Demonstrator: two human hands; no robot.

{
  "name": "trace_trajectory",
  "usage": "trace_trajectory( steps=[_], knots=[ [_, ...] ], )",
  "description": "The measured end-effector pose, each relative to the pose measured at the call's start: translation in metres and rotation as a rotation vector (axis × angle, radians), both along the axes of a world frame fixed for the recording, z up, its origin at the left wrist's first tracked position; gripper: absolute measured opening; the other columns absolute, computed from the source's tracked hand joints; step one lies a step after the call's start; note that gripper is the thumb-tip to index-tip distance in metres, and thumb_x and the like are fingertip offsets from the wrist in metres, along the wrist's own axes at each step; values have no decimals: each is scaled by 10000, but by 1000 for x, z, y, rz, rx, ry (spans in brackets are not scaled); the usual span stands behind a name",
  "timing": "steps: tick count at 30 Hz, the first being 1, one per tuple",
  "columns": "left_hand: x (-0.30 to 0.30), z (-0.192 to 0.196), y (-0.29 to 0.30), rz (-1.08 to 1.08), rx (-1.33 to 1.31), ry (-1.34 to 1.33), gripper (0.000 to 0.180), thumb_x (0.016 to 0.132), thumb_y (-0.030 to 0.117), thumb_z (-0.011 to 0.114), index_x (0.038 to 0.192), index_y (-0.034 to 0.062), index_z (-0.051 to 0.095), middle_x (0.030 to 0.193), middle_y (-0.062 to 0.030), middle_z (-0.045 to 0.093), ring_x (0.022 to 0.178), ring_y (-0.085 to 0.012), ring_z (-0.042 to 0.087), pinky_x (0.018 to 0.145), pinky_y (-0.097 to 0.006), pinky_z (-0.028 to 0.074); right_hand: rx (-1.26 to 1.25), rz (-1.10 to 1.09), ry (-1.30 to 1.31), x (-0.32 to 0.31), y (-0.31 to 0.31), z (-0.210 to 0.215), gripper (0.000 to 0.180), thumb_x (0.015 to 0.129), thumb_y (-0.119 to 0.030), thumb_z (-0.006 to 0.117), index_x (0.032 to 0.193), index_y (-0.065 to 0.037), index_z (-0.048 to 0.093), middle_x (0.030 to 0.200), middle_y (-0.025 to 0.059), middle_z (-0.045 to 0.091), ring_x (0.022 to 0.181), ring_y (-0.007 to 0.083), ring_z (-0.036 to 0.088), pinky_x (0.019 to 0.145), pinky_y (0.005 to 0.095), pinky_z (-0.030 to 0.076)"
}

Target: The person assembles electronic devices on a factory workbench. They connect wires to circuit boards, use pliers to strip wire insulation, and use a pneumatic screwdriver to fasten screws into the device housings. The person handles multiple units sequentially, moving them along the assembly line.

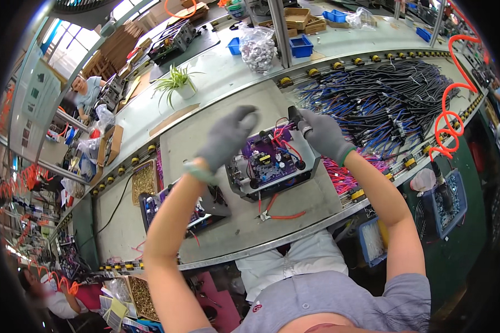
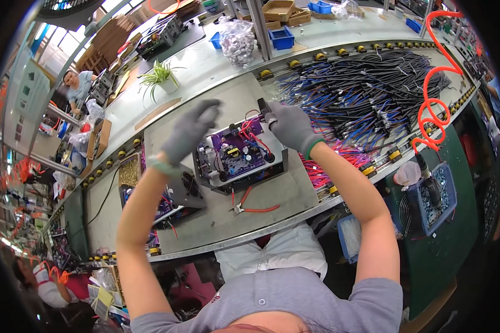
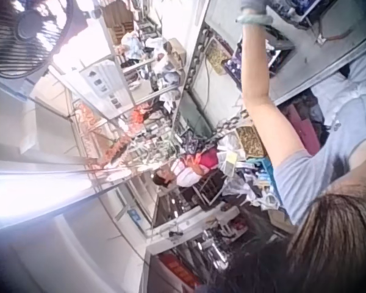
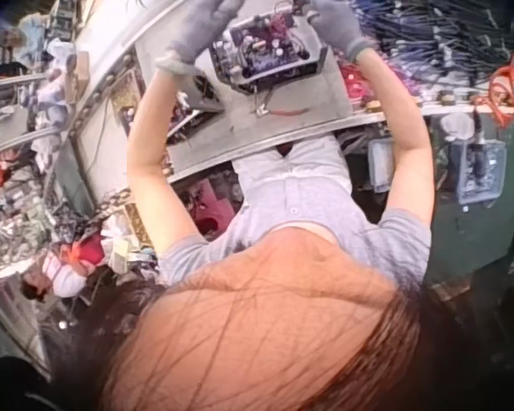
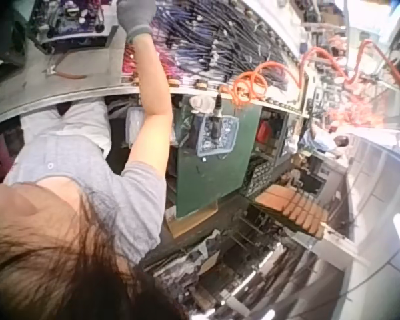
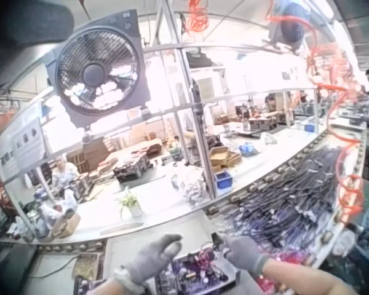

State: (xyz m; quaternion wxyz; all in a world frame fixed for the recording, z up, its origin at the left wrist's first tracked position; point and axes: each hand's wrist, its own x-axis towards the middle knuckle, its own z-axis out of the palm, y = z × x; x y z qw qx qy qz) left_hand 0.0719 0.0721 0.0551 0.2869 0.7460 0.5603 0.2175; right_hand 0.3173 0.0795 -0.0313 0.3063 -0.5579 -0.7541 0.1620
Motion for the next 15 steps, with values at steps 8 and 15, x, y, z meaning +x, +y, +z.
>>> trace_trajectory(
  steps=[8, 15],
  knots=[
    [-328, -15, -132, 575, 110, 234, 339, 883, 129, 514, 1148, -50, 627, 1042, -120, 670, 875, -193, 616, 815, -318, 489, -642, -46, 900, 95, 42, -32, 508, 986, -439, 458, 1241, -18, 582, 912, 130, 708, 794, 226, 688, 626, 329, 536],
    [-357, -202, -237, 640, -452, 3, 479, 740, 161, 734, 1201, 97, 622, 1128, -78, 648, 1003, -228, 619, 849, -357, 510, -432, -474, -406, 169, 78, -125, 404, 861, -132, 516, 1250, -158, 622, 1244, 141, 634, 1136, 313, 610, 969, 428, 478]
  ],
)
